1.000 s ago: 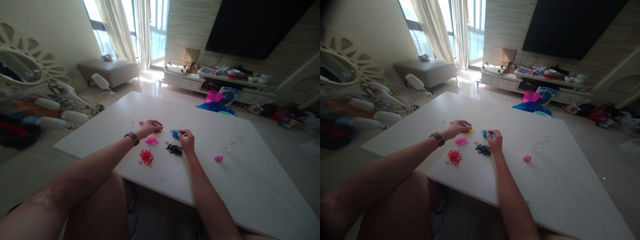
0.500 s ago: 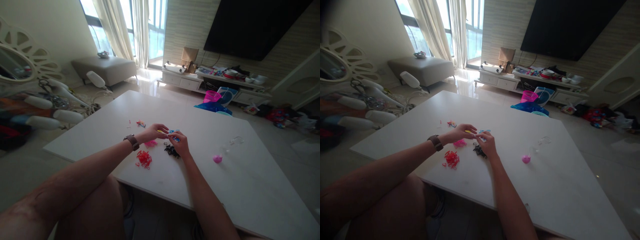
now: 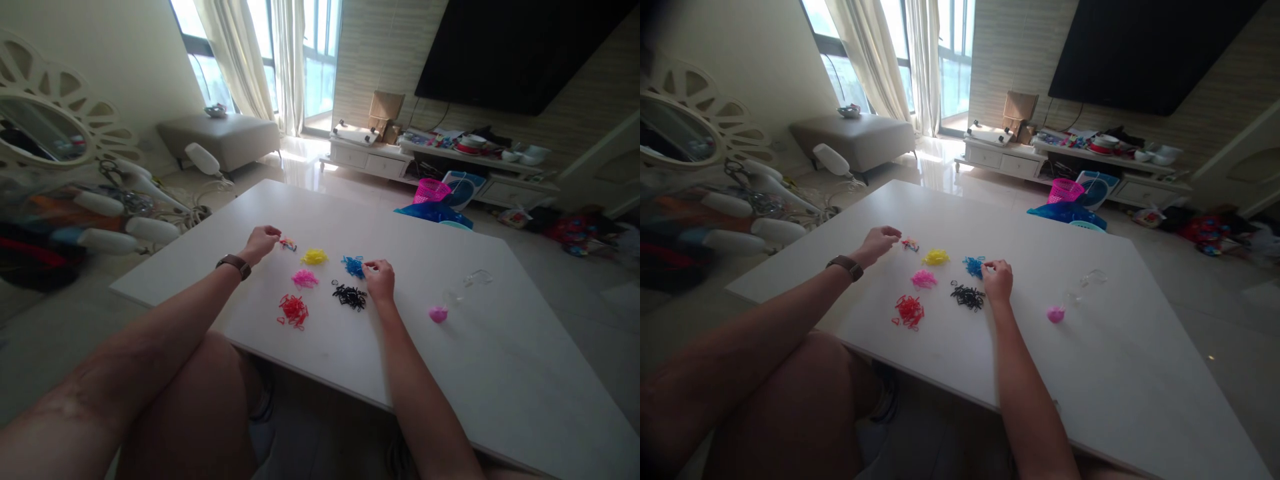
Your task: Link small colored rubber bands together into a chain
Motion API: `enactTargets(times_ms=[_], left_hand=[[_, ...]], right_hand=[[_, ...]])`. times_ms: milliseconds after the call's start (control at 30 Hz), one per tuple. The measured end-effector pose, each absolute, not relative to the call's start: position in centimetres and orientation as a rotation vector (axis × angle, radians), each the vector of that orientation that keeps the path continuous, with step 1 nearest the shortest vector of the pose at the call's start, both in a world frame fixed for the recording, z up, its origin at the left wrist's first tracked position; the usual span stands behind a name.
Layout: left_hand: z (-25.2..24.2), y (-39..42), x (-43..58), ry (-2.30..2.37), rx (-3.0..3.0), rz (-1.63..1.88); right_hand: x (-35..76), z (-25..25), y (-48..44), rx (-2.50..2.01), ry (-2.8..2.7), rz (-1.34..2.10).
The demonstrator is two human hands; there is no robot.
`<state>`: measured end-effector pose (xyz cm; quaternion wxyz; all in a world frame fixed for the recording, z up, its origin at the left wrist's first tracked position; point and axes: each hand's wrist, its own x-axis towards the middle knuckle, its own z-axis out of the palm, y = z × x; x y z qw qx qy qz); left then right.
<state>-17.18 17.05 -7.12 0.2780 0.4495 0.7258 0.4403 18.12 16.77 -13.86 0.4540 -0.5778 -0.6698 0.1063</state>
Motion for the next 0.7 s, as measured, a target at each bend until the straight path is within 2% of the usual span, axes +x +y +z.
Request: enactTargets(times_ms=[367, 533, 700], left_hand=[[-8.8, 16.5, -17.0, 2.024, 1.594, 0.636], [-8.7, 17.1, -16.7, 2.117, 1.608, 0.605], [-8.3, 16.8, -17.1, 2.102, 1.567, 0.766]], right_hand=[[17.9, -13.4, 16.6, -1.415, -1.606, 0.263], [17.8, -13.4, 16.6, -1.382, -1.605, 0.28], [17.8, -13.2, 16.5, -1.365, -1.598, 0.3]])
